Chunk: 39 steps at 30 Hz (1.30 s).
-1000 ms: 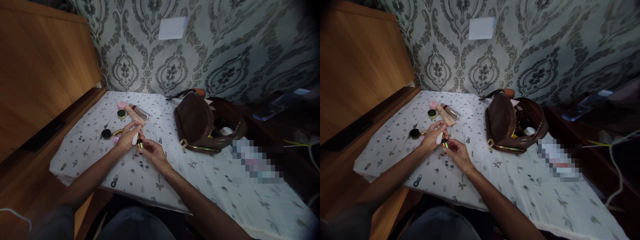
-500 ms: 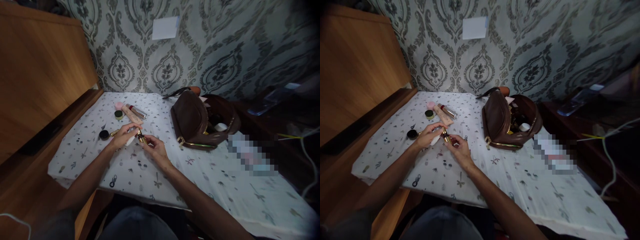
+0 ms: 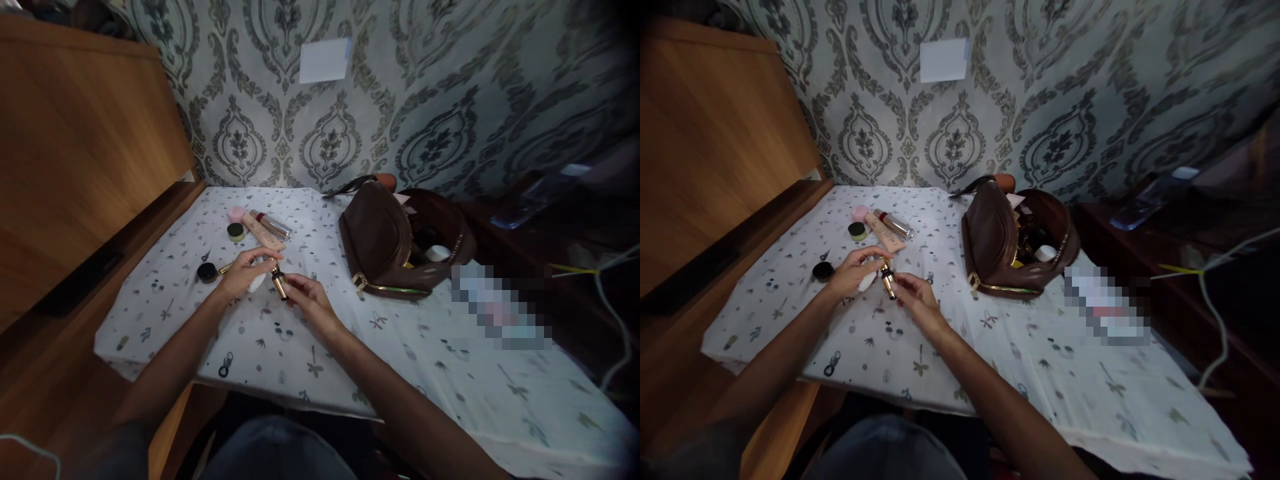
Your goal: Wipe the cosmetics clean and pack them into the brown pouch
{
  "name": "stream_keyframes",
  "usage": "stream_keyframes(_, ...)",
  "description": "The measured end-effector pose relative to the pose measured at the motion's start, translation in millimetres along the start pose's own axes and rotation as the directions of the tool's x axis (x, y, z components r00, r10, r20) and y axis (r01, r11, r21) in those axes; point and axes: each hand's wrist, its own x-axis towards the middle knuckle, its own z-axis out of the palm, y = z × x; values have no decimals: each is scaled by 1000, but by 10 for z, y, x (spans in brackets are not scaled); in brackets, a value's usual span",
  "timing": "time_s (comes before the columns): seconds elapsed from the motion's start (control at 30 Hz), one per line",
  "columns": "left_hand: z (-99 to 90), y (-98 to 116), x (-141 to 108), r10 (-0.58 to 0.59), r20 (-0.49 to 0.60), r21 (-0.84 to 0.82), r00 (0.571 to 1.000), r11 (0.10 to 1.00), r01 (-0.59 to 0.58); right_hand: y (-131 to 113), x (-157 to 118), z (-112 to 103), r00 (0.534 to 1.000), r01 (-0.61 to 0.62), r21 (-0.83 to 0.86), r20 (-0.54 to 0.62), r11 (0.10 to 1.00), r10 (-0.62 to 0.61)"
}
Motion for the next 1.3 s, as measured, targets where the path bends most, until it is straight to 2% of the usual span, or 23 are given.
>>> stream_keyframes(0.1, 17, -18, 4, 34, 57, 73, 998, 997, -38, -17, -2, 11, 997, -49, 76, 57, 996, 45)
stream_keyframes(0.27, 48, -34, 1, 16, 73, -2, 997, 1000, -16, -56, -5, 27, 977, -184, 256, 157, 949, 147)
stream_keyframes(0.33, 60, -60, 22, 6, 30, -42, 1000, 999, -5, -49, -2, 29, 980, -170, 263, 141, 950, 137)
stream_keyframes(0.47, 69, -111, 64, 29, -156, -205, 987, 977, -61, 7, 16, 17, 997, -75, 143, 14, 987, 73)
stream_keyframes(0.53, 74, -110, 49, 126, -236, -191, 964, 966, -173, 29, 27, 5, 996, -65, 64, -60, 996, 69)
stream_keyframes(0.57, 80, -101, 30, 210, -255, -119, 944, 962, -246, 32, 30, -2, 993, -74, 30, -85, 997, 77)
stream_keyframes(0.6, 89, -88, 5, 313, -231, 0, 921, 947, -322, 31, 33, -8, 992, -85, 2, -98, 996, 85)
stream_keyframes(0.63, 101, -74, -23, 416, -147, 147, 897, 906, -396, 25, 34, -14, 991, -91, -17, -102, 996, 89)
stream_keyframes(0.67, 114, -61, -52, 487, -4, 297, 874, 835, -464, 18, 33, -19, 991, -92, -26, -99, 995, 89)
stream_keyframes(0.7, 127, -49, -79, 506, 167, 422, 846, 739, -525, 11, 30, -23, 992, -90, -28, -94, 996, 87)
stream_keyframes(0.77, 147, -36, -121, 430, 443, 571, 787, 542, -617, 10, 18, -24, 993, -86, -24, -79, 996, 84)
stream_keyframes(0.8, 151, -36, -135, 386, 509, 612, 770, 466, -639, 20, 12, -24, 994, -83, -27, -71, 996, 81)
stream_keyframes(0.87, 147, -45, -145, 360, 516, 693, 777, 358, -626, 60, 9, -26, 998, -57, -60, -18, 997, 56)
stream_keyframes(0.9, 141, -54, -141, 346, 506, 719, 790, 337, -608, 86, 12, -33, 1000, -15, -97, 24, 995, 18)
stream_keyframes(0.93, 134, -64, -133, 325, 492, 733, 808, 346, -585, 110, 19, -44, 997, 38, -159, 73, 987, -26)
stream_keyframes(1.0, 120, -85, -107, 265, 433, 755, 861, 415, -507, 141, 27, -75, 983, 183, -350, 91, 919, -161)
stream_keyframes(1.1, 106, -109, -71, 158, 359, 739, 920, 553, -384, 127, -1, -109, 934, 350, -665, 194, 659, -301)
stream_keyframes(1.17, 99, -119, -53, 122, 306, 710, 944, 631, -312, 95, -43, -113, 908, 404, -779, 274, 480, -318)
stream_keyframes(1.2, 96, -121, -47, 116, 272, 696, 955, 662, -279, 81, -64, -110, 900, 418, -804, 300, 423, -317)
stream_keyframes(1.23, 95, -120, -43, 113, 233, 683, 966, 688, -245, 72, -80, -104, 895, 424, -816, 311, 393, -321)
stream_keyframes(1.3, 103, -109, -44, 99, 130, 646, 987, 746, -160, 72, -95, -86, 894, 417, -802, 277, 428, -353)
